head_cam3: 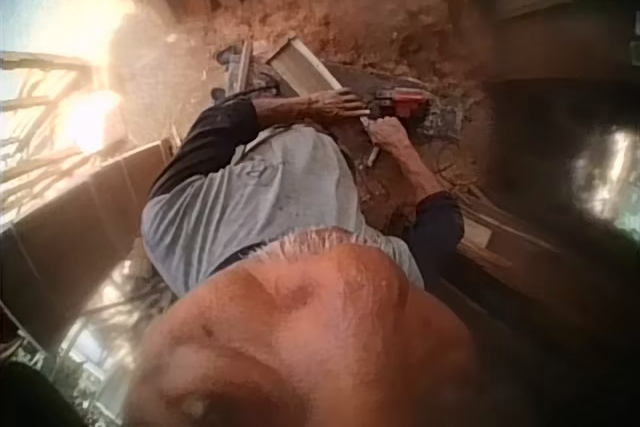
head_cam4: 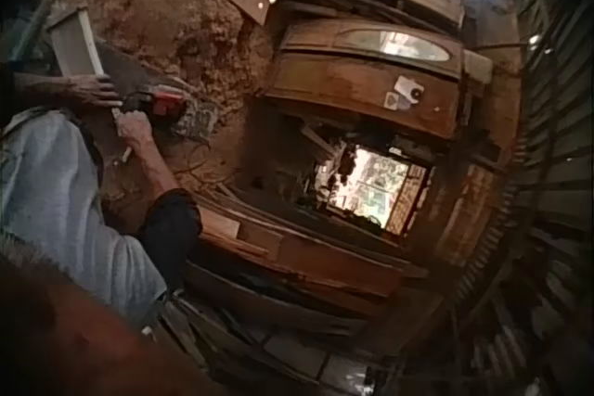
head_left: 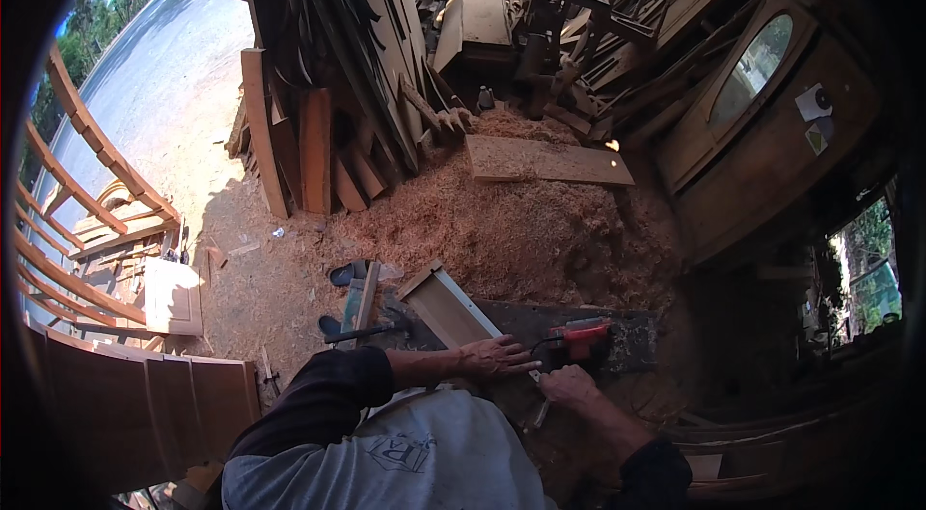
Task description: The person measures a wooden drawer component with a ruler and marks it with a pencil. They position a metal runner on the side of the drawer and secure it using a power drill and pliers.
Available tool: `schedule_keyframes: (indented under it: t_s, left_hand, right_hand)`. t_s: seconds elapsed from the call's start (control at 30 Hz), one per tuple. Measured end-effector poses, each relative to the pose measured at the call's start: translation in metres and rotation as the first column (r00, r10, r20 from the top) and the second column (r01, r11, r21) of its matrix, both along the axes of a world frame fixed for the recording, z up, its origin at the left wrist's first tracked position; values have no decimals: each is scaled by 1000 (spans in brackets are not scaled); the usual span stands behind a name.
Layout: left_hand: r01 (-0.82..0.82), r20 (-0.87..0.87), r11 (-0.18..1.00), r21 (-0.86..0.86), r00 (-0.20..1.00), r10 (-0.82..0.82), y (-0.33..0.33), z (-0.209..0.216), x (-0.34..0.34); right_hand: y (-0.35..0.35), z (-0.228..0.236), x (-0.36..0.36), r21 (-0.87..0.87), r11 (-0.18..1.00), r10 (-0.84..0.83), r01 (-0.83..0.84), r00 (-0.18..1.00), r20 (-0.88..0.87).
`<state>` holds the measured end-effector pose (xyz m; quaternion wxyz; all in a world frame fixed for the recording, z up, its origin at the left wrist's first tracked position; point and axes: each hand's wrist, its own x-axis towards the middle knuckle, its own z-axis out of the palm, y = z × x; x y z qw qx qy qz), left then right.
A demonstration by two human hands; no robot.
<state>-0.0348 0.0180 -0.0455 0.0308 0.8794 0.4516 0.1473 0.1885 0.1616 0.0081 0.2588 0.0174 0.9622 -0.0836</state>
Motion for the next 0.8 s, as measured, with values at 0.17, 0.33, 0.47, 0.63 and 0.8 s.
schedule_keyframes:
  t_s: [0.17, 0.33, 0.47, 0.63, 0.8]
  left_hand:
    - [-61, -60, 998, 30, 996, 63, 4, 8, -9]
    - [-53, 71, 987, -151, 995, 64, 17, 6, -13]
    - [-33, 114, 987, -160, 992, 52, 22, 4, -10]
    - [-24, 111, 975, -220, 993, 49, 22, 21, -11]
    - [-28, 69, 976, -214, 997, 44, 24, 12, -14]
  right_hand:
    - [-4, 25, -16, 66, 990, -131, 128, 990, 46]
    - [10, -6, -4, 16, 993, -114, 116, 987, -116]
    - [9, -13, 5, 60, 968, -230, 243, 959, -165]
    - [-10, 0, 13, 60, 908, -402, 415, 902, -155]
    - [-5, 8, 12, -260, 882, -466, 394, 810, -356]
